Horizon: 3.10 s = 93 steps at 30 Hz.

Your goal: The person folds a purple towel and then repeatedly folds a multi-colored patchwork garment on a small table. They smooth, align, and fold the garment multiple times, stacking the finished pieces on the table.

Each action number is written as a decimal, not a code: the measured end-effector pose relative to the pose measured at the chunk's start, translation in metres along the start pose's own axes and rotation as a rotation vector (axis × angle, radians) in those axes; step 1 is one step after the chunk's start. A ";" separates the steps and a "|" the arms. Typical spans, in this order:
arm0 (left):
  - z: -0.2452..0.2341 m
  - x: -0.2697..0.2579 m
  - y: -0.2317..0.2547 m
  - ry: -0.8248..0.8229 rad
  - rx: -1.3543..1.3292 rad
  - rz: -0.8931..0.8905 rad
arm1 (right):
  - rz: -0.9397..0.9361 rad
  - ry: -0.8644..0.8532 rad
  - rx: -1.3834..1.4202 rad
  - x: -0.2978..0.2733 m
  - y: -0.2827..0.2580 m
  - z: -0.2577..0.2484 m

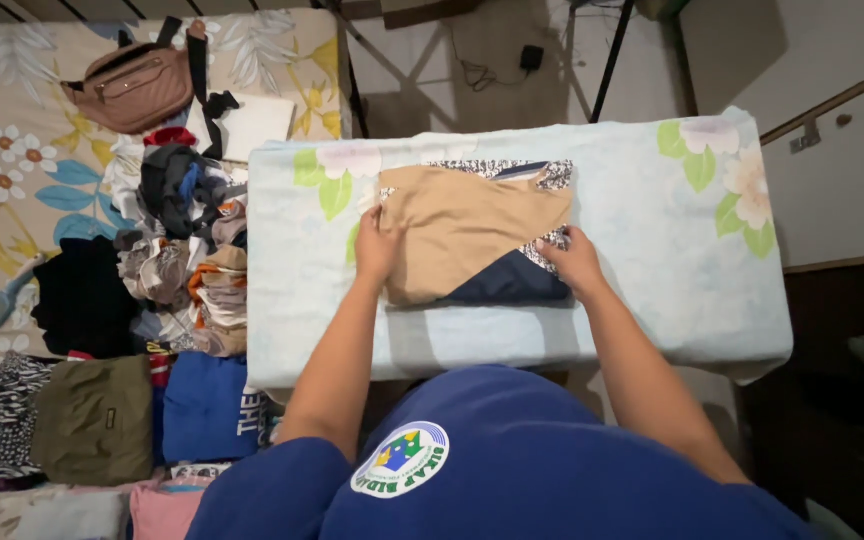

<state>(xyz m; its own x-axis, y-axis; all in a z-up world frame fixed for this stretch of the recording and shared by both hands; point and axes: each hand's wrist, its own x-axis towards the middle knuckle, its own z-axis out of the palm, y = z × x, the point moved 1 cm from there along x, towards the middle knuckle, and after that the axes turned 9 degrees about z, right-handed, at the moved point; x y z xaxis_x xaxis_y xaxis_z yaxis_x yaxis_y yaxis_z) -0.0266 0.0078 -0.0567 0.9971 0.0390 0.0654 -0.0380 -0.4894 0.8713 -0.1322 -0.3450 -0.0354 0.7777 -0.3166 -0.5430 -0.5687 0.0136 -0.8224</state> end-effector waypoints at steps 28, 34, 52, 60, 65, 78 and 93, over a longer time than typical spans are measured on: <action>-0.031 -0.002 0.151 -0.470 -0.424 -0.013 | -0.571 0.227 -1.154 -0.098 -0.032 0.036; 0.117 -0.012 0.193 -0.665 -0.076 0.274 | -0.388 -0.241 -1.608 -0.081 -0.013 0.069; 0.149 0.045 0.157 -0.994 0.604 1.226 | -0.573 0.019 -1.162 -0.123 -0.022 0.043; 0.186 0.095 0.127 -0.673 0.332 0.671 | -0.471 0.075 -1.139 -0.138 -0.001 0.045; 0.126 0.038 0.069 -0.042 -0.175 0.275 | -0.568 0.030 -1.059 -0.135 0.009 0.007; 0.107 -0.062 0.118 -0.636 -0.989 -0.665 | 0.367 -0.427 0.353 0.024 -0.007 -0.043; -0.017 -0.238 0.084 -0.156 -1.244 -0.414 | 0.659 -1.167 0.439 -0.031 -0.033 0.110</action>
<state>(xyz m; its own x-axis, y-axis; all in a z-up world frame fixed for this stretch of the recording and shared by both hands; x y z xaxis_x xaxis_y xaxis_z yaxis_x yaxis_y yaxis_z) -0.2681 -0.0281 0.0095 0.9435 -0.1497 -0.2955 0.3180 0.6594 0.6813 -0.1082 -0.2308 -0.0099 0.3001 0.8175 -0.4915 -0.9498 0.2082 -0.2336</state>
